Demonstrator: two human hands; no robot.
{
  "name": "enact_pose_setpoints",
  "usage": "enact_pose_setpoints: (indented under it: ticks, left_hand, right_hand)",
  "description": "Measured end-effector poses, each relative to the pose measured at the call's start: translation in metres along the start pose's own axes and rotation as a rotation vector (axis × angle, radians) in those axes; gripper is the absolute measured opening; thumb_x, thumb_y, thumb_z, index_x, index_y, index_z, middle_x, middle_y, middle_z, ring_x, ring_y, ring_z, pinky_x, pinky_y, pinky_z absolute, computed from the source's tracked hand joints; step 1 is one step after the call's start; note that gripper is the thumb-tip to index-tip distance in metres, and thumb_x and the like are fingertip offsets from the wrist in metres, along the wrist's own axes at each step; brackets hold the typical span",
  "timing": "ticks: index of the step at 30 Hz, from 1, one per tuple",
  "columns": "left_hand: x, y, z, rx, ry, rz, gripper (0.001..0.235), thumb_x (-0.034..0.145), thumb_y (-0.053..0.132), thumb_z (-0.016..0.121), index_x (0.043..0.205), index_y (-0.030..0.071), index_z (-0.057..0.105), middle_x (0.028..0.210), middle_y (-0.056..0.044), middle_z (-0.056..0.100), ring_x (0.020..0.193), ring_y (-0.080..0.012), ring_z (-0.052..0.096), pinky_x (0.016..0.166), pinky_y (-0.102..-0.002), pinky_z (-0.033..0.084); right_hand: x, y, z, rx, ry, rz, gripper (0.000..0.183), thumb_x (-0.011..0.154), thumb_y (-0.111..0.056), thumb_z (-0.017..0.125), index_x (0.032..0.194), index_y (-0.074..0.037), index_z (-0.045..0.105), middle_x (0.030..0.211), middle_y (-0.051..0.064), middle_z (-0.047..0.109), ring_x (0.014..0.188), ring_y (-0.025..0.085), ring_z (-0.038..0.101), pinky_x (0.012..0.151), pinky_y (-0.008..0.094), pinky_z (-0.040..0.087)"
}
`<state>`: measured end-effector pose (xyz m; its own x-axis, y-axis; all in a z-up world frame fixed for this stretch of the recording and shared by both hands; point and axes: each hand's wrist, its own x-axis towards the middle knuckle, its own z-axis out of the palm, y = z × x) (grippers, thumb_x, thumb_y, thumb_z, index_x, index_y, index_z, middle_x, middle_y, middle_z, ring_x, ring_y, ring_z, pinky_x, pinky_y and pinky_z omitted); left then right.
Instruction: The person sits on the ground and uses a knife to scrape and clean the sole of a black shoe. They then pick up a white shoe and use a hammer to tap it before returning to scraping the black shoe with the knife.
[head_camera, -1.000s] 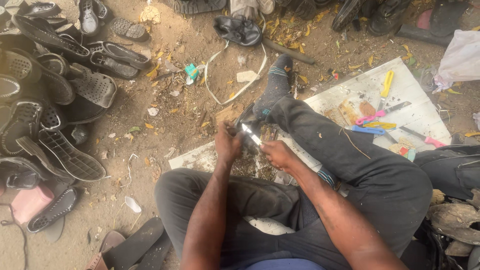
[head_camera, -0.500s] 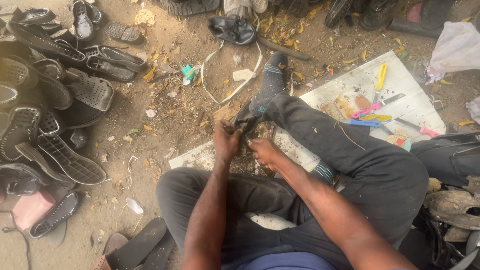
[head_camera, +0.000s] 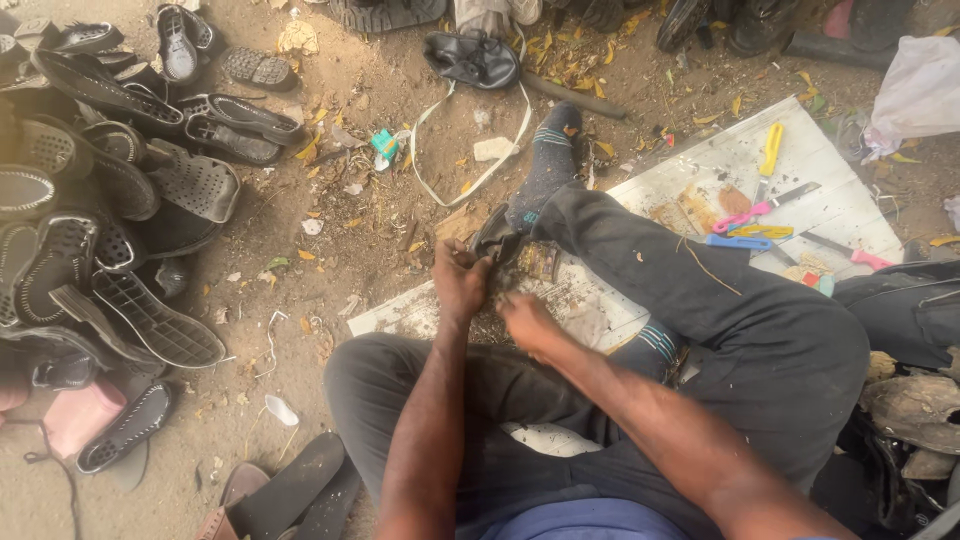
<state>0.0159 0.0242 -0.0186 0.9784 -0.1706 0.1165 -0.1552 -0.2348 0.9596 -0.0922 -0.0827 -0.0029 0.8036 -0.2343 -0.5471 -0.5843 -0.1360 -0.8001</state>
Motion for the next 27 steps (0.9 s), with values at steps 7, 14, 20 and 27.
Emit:
enact_pose_setpoints:
  ticks: [7,14,20,27]
  left_hand:
    - [-0.002,0.017,-0.003,-0.277,-0.079,-0.142,0.041,0.083,-0.005,0.075,0.108,0.007,0.045,0.081,-0.011,0.067,0.067,-0.0168,0.067,0.052,-0.026,0.053]
    - [-0.003,-0.002,0.007,-0.257,-0.019,-0.009,0.044,0.086,-0.011,0.076,0.114,0.003,0.045,0.080,-0.011,0.060,0.066,-0.0166,0.058,0.053,-0.027,0.049]
    - [-0.012,0.025,-0.009,-0.143,-0.147,-0.251,0.035,0.087,-0.002,0.071,0.109,0.005,0.045,0.079,-0.011,0.066,0.059,-0.0146,0.065,0.047,-0.029,0.054]
    - [-0.024,0.013,-0.008,0.658,-0.371,0.179,0.011,0.088,0.017,0.071,0.083,0.007,0.069,0.078,-0.011,0.070,0.062,-0.0232,0.067,0.058,-0.040,0.057]
  right_hand:
    - [-0.012,0.028,0.024,-0.136,0.110,-0.096,0.027,0.098,-0.025,0.060,0.100,0.000,0.069,0.085,0.023,0.071,0.076,0.034,0.069,0.070,0.047,0.051]
    - [-0.061,0.055,0.044,-0.198,0.179,-0.295,0.024,0.096,-0.021,0.058,0.108,-0.003,0.066,0.092,0.030,0.070,0.089,0.047,0.069,0.076,0.053,0.052]
    - [-0.085,0.037,0.042,-0.209,0.172,-0.197,0.024,0.098,-0.025,0.057,0.109,-0.005,0.065,0.091,0.026,0.071,0.090,0.047,0.068,0.076,0.055,0.051]
    - [-0.081,0.064,0.032,-0.165,0.202,-0.414,0.022,0.098,-0.022,0.059,0.109,-0.003,0.063,0.094,0.027,0.070,0.090,0.048,0.067,0.075,0.055,0.051]
